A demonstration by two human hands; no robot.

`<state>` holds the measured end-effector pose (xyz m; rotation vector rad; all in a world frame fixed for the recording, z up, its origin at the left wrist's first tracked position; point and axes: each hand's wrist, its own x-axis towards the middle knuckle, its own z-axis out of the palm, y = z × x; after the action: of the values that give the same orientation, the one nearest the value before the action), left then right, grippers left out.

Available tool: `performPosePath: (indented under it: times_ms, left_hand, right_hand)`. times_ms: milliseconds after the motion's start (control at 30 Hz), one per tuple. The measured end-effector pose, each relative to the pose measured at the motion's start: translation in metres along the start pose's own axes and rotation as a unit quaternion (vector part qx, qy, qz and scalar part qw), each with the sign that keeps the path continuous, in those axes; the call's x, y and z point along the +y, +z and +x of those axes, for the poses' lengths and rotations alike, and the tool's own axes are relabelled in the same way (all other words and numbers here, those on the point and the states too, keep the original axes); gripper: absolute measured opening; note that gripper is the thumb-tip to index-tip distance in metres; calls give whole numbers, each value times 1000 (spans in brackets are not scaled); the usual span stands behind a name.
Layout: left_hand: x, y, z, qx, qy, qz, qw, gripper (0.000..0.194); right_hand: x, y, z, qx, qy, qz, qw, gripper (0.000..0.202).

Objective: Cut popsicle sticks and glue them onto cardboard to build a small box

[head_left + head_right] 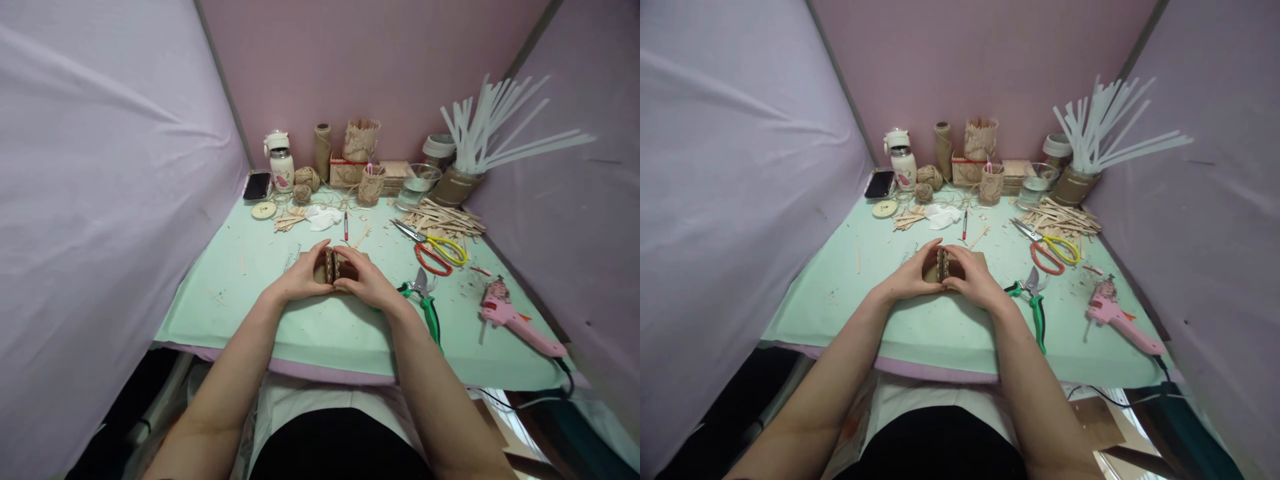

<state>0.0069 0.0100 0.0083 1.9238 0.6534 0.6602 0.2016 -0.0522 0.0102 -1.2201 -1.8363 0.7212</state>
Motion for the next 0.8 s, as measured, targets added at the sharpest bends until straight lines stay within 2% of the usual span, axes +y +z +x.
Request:
performPosePath:
  times_ms: [200,633,800]
  left_hand:
    - [2,-6,-2,2,-11,24,1000,86]
    - [15,-20,-7,-10,-73,26,997,78]
    - [19,-20,-7,-12,-75,6,997,75]
  right_hand:
    - [7,-2,-5,13,13,-11,1000,67]
    - [10,-17,-13,25,41,-26,998,64]
    - [8,-18,-13,23,44,-17,999,64]
